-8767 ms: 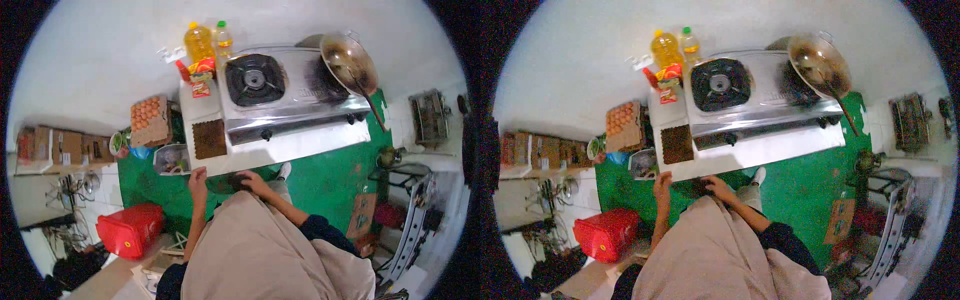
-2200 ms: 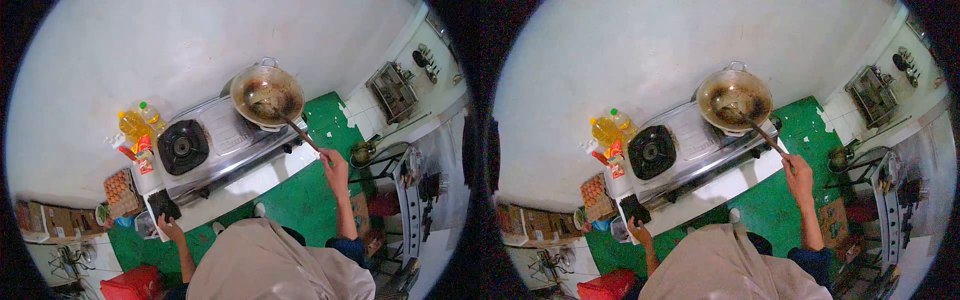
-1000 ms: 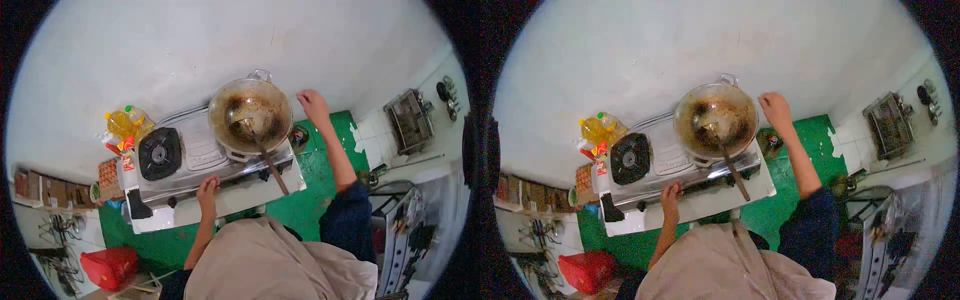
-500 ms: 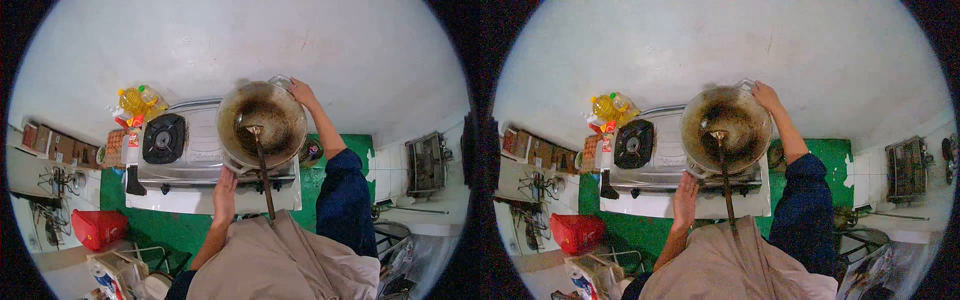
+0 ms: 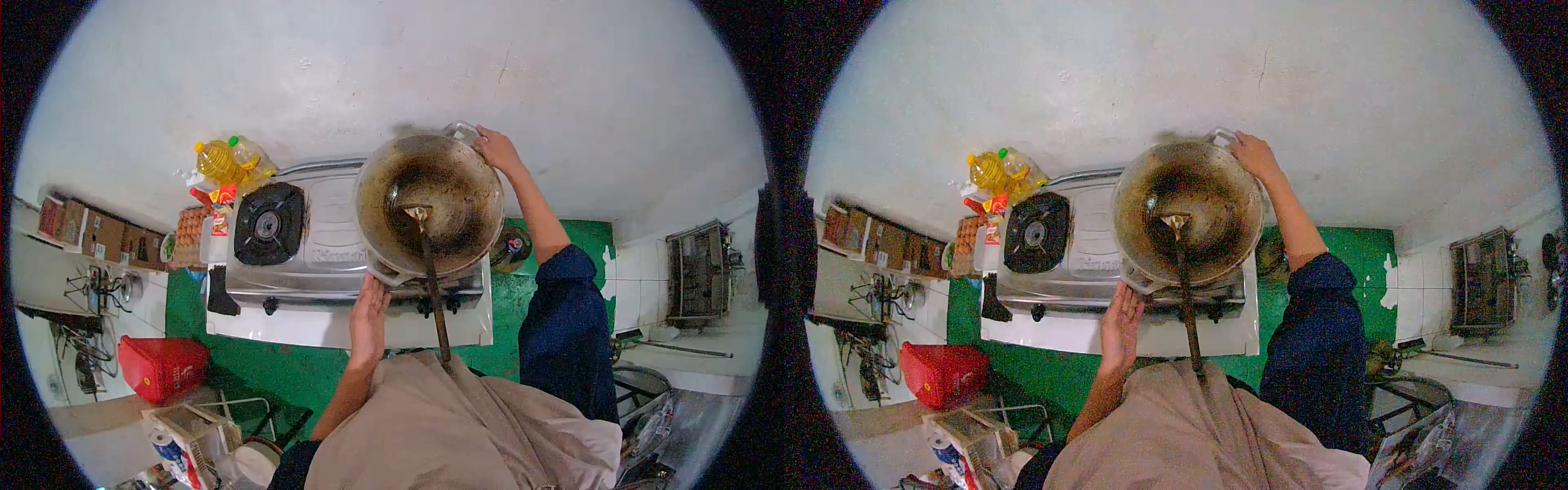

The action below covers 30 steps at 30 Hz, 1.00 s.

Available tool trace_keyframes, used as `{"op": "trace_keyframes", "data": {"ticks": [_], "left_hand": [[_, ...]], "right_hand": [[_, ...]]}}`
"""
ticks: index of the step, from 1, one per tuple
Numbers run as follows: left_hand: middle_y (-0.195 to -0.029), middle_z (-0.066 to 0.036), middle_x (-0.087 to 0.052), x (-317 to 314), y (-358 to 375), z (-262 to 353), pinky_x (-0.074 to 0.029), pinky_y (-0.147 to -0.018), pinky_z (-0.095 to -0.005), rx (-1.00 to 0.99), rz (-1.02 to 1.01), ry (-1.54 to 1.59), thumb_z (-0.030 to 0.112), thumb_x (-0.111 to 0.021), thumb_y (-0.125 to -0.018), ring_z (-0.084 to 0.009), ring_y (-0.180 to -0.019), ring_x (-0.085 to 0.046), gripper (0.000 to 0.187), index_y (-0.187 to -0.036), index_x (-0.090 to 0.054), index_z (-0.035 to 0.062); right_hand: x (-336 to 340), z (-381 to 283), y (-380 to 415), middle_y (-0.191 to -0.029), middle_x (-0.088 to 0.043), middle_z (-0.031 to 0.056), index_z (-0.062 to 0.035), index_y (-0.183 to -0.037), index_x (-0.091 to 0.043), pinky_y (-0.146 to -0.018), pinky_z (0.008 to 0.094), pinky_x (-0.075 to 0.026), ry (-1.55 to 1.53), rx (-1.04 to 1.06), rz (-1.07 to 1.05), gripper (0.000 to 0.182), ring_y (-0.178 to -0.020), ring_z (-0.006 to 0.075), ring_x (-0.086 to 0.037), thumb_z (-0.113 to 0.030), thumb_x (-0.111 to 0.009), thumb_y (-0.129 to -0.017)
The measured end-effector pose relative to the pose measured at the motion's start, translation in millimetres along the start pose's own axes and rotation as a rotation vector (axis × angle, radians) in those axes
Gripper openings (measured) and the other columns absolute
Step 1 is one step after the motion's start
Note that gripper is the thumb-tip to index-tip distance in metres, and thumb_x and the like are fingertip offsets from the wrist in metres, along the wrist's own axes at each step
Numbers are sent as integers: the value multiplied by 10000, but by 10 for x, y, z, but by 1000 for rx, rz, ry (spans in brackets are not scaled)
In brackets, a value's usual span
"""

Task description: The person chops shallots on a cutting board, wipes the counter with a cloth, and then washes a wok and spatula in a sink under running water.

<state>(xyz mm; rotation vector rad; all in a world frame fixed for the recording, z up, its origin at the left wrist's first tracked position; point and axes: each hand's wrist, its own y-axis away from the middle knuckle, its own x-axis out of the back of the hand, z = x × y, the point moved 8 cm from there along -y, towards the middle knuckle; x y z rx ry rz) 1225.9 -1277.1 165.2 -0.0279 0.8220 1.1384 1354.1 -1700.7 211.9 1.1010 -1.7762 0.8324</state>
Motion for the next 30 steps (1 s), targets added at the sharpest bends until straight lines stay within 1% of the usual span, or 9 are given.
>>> {"op": "trace_keyframes", "data": {"ticks": [4, 7, 10, 13, 16, 19, 24, 28, 30], "left_hand": [[-1514, -147, -215, -5, 14, -3, -192, -1131, -397, -11, -8, 4, 294, -407, -986, -261, -1401, -211, 595, -1453, -194, -8], [-1471, -143, -303, 31, 21, -25, -265, -1096, -392, -7, 24, -8, 284, -431, -978, -257, -1349, -310, 578, -1449, -234, 14], [-1371, -135, -423, 73, 5, -18, -363, -1025, -372, -8, 62, -5, 249, -472, -963, -231, -1239, -435, 536, -1423, -303, 33], [-1260, -118, -505, 90, -27, 4, -415, -968, -343, -11, 124, 90, 214, -506, -946, -207, -1140, -504, 502, -1390, -353, 39], [-1217, -117, -530, 43, -26, 74, -431, -948, -334, -25, 150, 122, 192, -532, -930, -209, -1119, -523, 496, -1373, -372, 35], [-1196, -107, -540, -37, -12, 178, -432, -942, -336, -74, 93, 124, 193, -534, -927, -204, -1099, -528, 510, -1382, -367, 34], [-1190, -74, -551, -285, 121, 246, -454, -914, -338, -33, -15, 116, 191, -543, -913, -179, -1082, -536, 540, -1397, -356, 44], [-1211, -56, -548, -717, 347, 214, -465, -897, -337, 64, -171, 9, 191, -547, -906, -169, -1080, -537, 553, -1404, -351, 52], [-1226, -53, -538, -862, 437, 45, -462, -896, -343, 152, -275, 12, 205, -556, -902, -170, -1083, -537, 565, -1408, -350, 59]], "right_hand": [[25, -6, -2, -1070, -617, 241, -27, -1229, -556, -895, 453, -453, -31, 41, 100, 479, -985, 392, -591, -320, -496, -855], [116, 24, -5, -981, -654, 199, -66, -1083, -656, -834, 438, -480, -137, -52, 144, 357, -929, 369, -618, -288, -532, -833], [157, 112, -61, -861, -685, 167, -61, -997, -697, -757, 384, -501, -173, -163, 220, 270, -824, 320, -655, -207, -582, -801], [135, 214, -110, -782, -686, 134, -57, -894, -713, -693, 376, -508, -177, -191, 356, 196, -739, 284, -662, -180, -617, -776], [87, 357, -110, -787, -685, 135, -59, -872, -716, -678, 354, -504, -208, -290, 350, 162, -718, 264, -655, -156, -643, -766], [192, 411, 6, -814, -686, 145, -83, -812, -719, -713, 390, -506, -263, -243, 416, 154, -783, 305, -660, -180, -612, -758], [685, 752, 483, -818, -693, 138, -65, -846, -723, -696, 349, -498, -315, -259, 496, 145, -736, 253, -657, -153, -641, -765], [1266, 1262, 1385, -782, -692, 110, -30, -904, -715, -675, 316, -491, -468, -421, 615, 165, -705, 185, -631, -130, -646, -792], [1624, 1496, 1996, -782, -689, 94, -27, -911, -713, -664, 302, -480, -336, -481, 659, 169, -705, 150, -613, -130, -639, -799]]}}
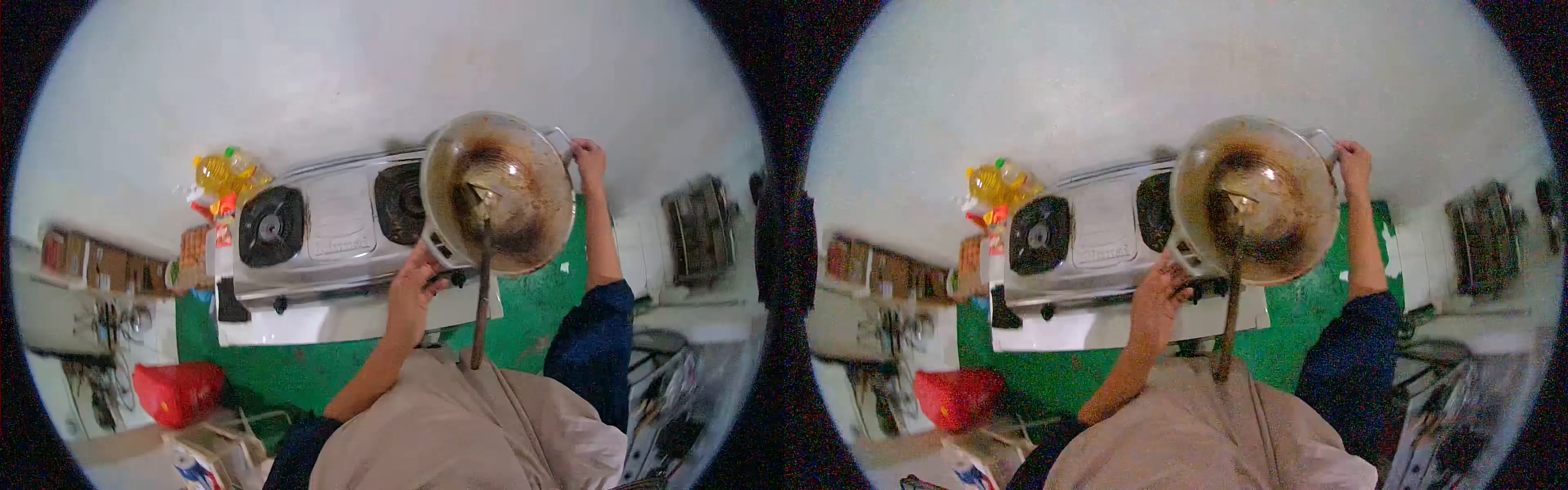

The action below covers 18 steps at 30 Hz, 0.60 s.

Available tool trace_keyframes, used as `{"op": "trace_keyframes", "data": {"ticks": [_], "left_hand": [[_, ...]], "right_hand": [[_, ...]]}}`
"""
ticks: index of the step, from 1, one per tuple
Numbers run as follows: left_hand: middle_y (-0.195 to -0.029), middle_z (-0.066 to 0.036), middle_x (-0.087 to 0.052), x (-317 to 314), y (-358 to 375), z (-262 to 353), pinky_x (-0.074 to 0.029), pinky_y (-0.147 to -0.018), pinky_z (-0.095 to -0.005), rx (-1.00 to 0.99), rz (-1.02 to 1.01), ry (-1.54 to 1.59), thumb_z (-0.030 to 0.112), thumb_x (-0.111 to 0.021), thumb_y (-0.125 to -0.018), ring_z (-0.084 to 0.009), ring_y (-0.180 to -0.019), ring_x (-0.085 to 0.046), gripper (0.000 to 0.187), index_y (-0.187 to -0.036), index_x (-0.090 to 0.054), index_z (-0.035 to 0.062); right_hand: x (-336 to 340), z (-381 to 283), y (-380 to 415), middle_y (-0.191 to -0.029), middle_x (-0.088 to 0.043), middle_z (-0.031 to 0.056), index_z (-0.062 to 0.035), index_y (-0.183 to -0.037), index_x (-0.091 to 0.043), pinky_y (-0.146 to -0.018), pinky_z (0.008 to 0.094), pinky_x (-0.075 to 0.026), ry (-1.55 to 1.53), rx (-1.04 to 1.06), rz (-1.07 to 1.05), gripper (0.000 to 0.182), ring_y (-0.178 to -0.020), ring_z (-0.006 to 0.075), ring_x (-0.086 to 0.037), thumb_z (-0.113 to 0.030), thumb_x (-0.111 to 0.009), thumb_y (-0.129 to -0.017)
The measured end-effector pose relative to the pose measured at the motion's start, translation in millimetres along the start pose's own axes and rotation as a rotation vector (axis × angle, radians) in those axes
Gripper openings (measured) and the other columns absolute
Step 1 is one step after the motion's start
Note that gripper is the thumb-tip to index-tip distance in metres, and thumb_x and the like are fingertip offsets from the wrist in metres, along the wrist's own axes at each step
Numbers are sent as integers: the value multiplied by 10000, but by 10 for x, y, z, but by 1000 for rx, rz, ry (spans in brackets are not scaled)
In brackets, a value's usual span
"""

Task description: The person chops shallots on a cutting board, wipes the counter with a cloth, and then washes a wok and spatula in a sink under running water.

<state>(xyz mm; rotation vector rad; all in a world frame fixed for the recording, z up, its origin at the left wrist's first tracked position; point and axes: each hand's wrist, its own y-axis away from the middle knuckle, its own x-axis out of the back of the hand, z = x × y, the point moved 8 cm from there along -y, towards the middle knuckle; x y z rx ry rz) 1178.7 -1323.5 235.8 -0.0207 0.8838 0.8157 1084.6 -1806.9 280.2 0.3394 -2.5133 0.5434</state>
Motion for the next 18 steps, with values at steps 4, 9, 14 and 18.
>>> {"op": "trace_keyframes", "data": {"ticks": [4, 9, 14, 18], "left_hand": [[-1252, -62, -520, -287, 137, -413, -440, -916, -351, 213, -156, -1, 245, -565, -900, -187, -1104, -527, 586, -1407, -341, 55], [-1277, -94, -498, -657, 449, -1087, -429, -925, -357, 448, -314, -103, 253, -540, -916, -217, -1132, -508, 539, -1377, -360, 40], [-1229, -84, -531, -951, 655, -1821, -439, -917, -343, 591, -407, -160, 204, -526, -922, -197, -1110, -514, 475, -1350, -401, 39], [-1242, -44, -523, -1286, 702, -2510, -378, -939, -372, 631, -471, -270, 245, -516, -921, -173, -1117, -484, 536, -1399, -357, 64]], "right_hand": [[1407, 682, 509, -738, -681, 76, -22, -885, -711, -631, 296, -462, 48, -67, 153, 171, -669, 131, -589, -157, -647, -799], [2831, 1451, 1694, -663, -580, -11, 12, -909, -676, -521, 243, -373, 115, -280, 332, 139, -565, 68, -457, -104, -641, -841], [3880, 2376, 2825, -728, -676, 71, -14, -863, -707, -629, 311, -461, 237, -406, 494, 179, -689, 158, -613, -157, -676, -760], [4381, 3043, 3497, -782, -683, 75, -21, -826, -713, -657, 303, -469, 278, -586, 603, 123, -699, 165, -608, -114, -658, -767]]}}
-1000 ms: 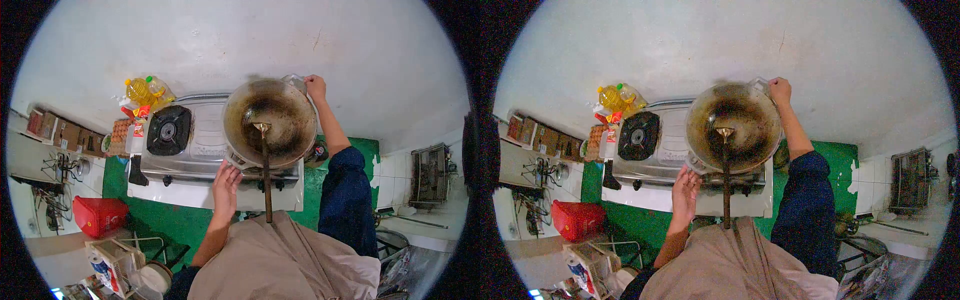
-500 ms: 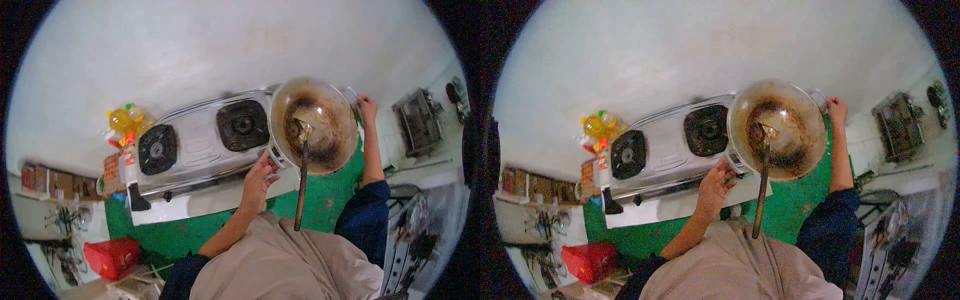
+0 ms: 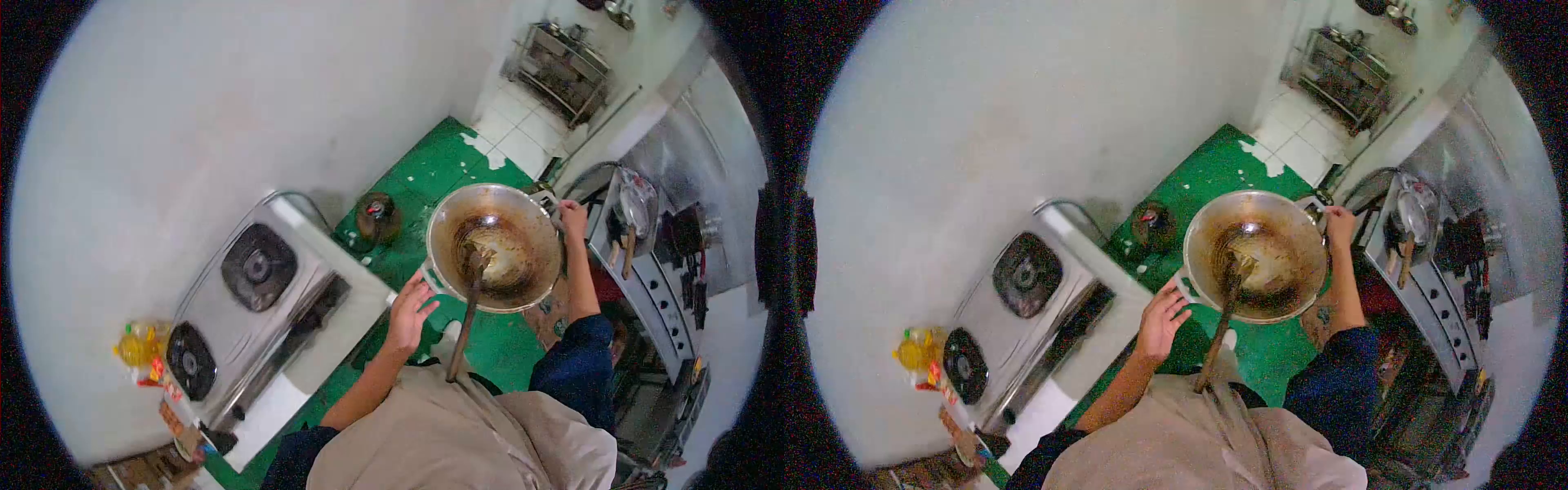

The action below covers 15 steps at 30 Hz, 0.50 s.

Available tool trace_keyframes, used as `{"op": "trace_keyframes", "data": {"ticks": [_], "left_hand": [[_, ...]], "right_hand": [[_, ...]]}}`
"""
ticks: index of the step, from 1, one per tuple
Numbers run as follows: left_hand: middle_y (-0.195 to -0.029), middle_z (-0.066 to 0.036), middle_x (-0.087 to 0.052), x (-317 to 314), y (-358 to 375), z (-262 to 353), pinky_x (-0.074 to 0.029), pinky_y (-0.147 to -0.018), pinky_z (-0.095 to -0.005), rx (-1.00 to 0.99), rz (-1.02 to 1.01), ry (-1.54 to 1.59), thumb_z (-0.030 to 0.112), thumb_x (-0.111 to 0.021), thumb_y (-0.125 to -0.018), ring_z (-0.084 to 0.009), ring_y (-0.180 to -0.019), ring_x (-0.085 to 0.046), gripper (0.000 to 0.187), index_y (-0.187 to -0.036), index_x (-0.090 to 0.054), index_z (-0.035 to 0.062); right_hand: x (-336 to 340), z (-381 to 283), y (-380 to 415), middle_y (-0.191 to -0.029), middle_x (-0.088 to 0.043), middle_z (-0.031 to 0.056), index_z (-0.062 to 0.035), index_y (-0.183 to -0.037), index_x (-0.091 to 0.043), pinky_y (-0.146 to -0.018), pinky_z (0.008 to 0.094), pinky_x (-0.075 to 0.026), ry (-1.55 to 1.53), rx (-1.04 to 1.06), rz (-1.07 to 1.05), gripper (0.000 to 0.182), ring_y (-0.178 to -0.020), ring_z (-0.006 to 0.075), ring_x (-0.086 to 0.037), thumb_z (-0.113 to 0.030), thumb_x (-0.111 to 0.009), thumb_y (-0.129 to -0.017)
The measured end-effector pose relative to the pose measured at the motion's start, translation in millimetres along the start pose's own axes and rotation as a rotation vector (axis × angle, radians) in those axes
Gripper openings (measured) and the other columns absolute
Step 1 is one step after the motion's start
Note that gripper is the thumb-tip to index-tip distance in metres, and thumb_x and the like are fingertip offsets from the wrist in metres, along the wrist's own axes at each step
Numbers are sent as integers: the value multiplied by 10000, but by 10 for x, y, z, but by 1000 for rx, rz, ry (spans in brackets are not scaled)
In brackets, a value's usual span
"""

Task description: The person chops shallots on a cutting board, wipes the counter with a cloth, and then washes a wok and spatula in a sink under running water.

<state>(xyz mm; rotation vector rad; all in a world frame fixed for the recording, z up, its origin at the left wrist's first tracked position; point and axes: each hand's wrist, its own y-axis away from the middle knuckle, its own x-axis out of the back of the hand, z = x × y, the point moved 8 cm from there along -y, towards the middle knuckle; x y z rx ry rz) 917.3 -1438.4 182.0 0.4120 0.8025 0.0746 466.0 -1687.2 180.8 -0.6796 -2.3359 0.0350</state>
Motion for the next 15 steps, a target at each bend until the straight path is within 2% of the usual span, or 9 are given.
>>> {"op": "trace_keyframes", "data": {"ticks": [1, 3, 5, 6, 8, 9, 11, 13, 15], "left_hand": [[-1240, -42, -525, 51, -319, -3, -378, -937, -373, 9, 29, -32, 246, -520, -917, -173, -1111, -484, 533, -1395, -367, 70], [-1236, -37, -528, -78, -652, -215, -377, -934, -374, 36, 73, -105, 247, -528, -907, -173, -1098, -485, 527, -1387, -386, 83], [-1210, -33, -544, -260, -1031, -309, -380, -919, -368, 28, 115, -164, 265, -546, -890, -169, -1070, -488, 513, -1360, -427, 96], [-1199, -32, -550, -231, -1278, -404, -381, -914, -365, 38, 128, -185, 267, -548, -889, -167, -1061, -489, 503, -1349, -440, 95], [-1182, -32, -559, -342, -1620, -462, -381, -907, -361, 40, 147, -210, 269, -554, -886, -165, -1049, -491, 486, -1331, -463, 96], [-1175, -32, -562, -425, -1732, -409, -379, -906, -358, 29, 157, -220, 269, -558, -884, -164, -1046, -492, 479, -1324, -472, 97], [-1172, -26, -568, -271, -2084, -410, -366, -916, -358, 1, 171, -242, 283, -557, -888, -166, -1052, -493, 452, -1300, -503, 104], [-1190, -24, -567, -320, -2353, -239, -353, -932, -355, 18, 191, -278, 318, -554, -889, -169, -1064, -499, 458, -1292, -510, 106], [-1168, -19, -580, -519, -2578, 2, -362, -913, -345, 34, 218, -360, 324, -552, -892, -159, -1036, -515, 445, -1278, -522, 105]], "right_hand": [[-172, -30, -95, -660, -606, -7, -13, -845, -689, -550, 249, -410, -84, -18, -5, 100, -592, 86, -531, -84, -646, -790], [26, 53, -108, -673, -609, 0, -4, -855, -684, -559, 252, -412, -53, -14, 48, 100, -602, 90, -535, -73, -640, -798], [-108, 704, -475, -688, -617, 9, 7, -864, -685, -565, 260, -420, -178, -108, -16, 104, -612, 97, -540, -56, -630, -802], [-101, 832, -547, -701, -620, 16, 10, -858, -684, -573, 266, -425, -154, -162, 19, 102, -612, 104, -543, -44, -614, -806], [-146, 945, -678, -696, -607, 17, 4, -872, -670, -571, 277, -431, -195, -147, 17, 107, -617, 110, -541, -38, -593, -811], [-273, 1252, -806, -704, -613, 20, -5, -858, -668, -572, 280, -436, -268, -113, 25, 105, -623, 112, -547, -35, -581, -809], [-166, 923, -741, -699, -602, 30, -12, -835, -654, -555, 285, -435, -146, -166, 8, 113, -600, 123, -537, -28, -543, -820], [-460, 1260, -822, -693, -599, 32, -19, -830, -647, -539, 277, -435, -385, -233, -19, 116, -599, 124, -547, -38, -534, -815], [-546, 1077, -817, -694, -595, 25, -20, -822, -635, -542, 262, -427, -477, -321, -45, 72, -598, 117, -537, -30, -565, -808]]}}
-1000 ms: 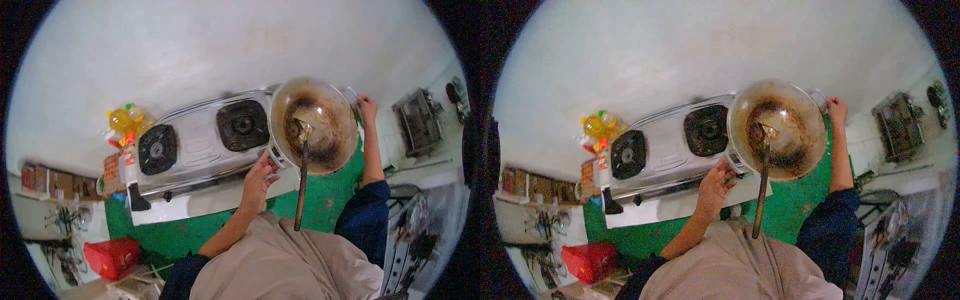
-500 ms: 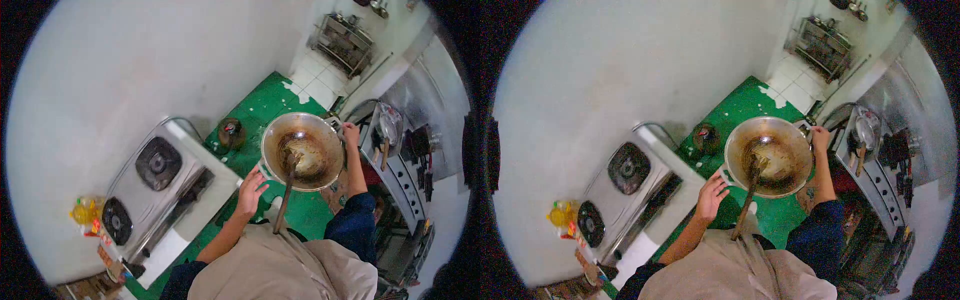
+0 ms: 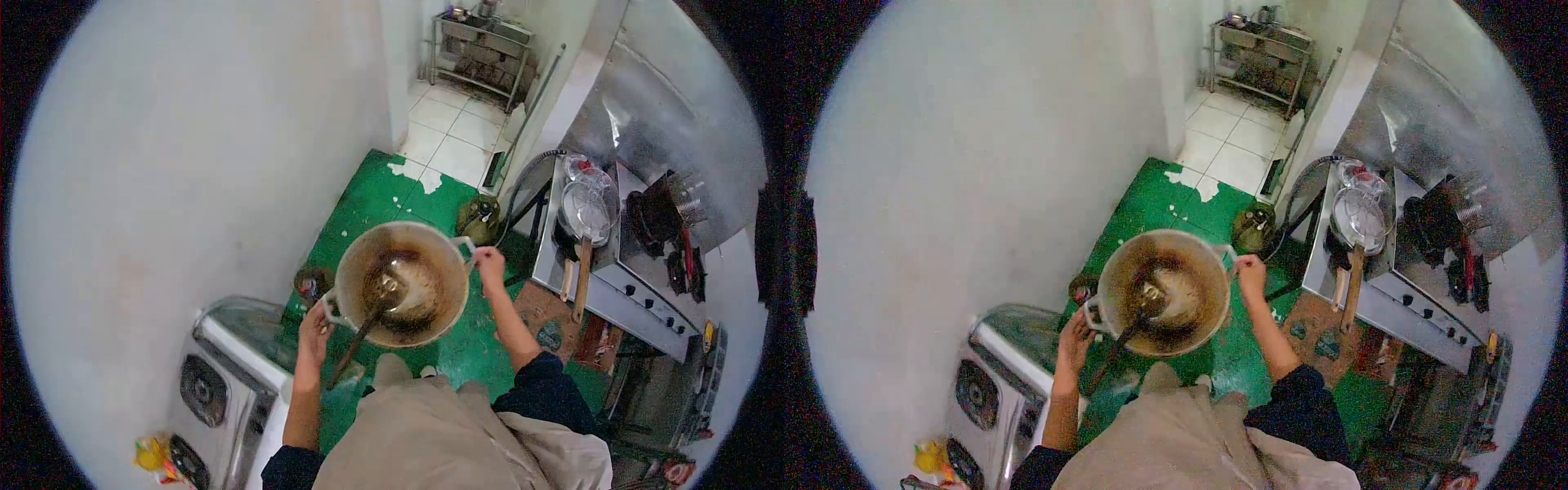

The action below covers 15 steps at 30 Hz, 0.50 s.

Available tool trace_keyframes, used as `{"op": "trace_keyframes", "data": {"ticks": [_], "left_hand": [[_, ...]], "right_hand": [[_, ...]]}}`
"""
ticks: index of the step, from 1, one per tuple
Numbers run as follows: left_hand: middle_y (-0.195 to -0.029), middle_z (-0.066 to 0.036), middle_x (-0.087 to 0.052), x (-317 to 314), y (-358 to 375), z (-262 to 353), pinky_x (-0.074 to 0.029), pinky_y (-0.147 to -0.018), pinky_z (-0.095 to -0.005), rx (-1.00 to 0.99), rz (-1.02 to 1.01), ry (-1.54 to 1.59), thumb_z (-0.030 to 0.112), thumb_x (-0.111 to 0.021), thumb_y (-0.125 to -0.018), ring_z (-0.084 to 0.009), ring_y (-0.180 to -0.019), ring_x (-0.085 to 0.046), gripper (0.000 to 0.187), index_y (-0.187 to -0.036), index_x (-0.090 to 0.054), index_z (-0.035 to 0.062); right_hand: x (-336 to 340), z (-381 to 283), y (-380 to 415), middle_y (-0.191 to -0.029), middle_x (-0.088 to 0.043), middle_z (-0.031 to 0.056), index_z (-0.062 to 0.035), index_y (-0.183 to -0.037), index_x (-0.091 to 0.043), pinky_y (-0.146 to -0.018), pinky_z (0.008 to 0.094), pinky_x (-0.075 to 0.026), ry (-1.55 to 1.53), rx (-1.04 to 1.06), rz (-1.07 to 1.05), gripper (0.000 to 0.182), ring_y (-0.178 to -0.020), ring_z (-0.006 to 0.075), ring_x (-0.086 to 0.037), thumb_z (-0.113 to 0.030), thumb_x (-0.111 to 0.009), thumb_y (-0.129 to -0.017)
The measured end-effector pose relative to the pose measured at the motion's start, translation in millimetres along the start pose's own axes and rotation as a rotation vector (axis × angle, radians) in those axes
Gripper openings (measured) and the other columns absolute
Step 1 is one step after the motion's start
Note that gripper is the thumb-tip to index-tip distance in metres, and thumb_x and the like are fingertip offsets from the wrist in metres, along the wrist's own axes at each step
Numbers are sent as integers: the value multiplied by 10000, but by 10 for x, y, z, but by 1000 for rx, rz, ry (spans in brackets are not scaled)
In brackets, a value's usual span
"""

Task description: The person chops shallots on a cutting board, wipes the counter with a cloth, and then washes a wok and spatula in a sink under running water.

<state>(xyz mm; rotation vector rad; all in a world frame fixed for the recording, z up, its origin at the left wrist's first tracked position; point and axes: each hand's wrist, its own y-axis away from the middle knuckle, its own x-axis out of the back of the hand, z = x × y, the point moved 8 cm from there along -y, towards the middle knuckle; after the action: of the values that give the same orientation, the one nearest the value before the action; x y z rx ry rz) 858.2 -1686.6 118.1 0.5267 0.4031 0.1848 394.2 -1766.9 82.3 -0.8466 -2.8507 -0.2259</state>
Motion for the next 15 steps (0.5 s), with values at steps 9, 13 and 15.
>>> {"op": "trace_keyframes", "data": {"ticks": [9, 13, 15], "left_hand": [[-861, 5, -639, -318, -1892, 707, -456, -666, -267, -2, -66, -153, 304, -555, -910, -84, -760, -567, 298, -1091, -608, 73], [-850, -19, -636, -1082, -2939, 1166, -462, -674, -295, 69, -20, -194, 321, -567, -907, -127, -748, -567, 326, -1096, -606, 58], [-900, -32, -641, -1304, -3470, 1342, -458, -729, -313, 60, -69, -246, 329, -571, -899, -145, -771, -567, 367, -1146, -589, 58]], "right_hand": [[-790, 476, -1204, -684, -594, 26, -7, -825, -628, -546, 268, -435, -124, -106, 8, 52, -587, 122, -539, -28, -601, -786], [-968, 326, -1931, -727, -590, 36, -11, -861, -614, -549, 285, -432, -331, -240, 111, 70, -611, 129, -535, -47, -593, -804], [-922, 213, -2158, -738, -583, 31, -20, -876, -605, -550, 285, -430, -333, -290, 184, 73, -614, 129, -528, -54, -583, -816]]}}
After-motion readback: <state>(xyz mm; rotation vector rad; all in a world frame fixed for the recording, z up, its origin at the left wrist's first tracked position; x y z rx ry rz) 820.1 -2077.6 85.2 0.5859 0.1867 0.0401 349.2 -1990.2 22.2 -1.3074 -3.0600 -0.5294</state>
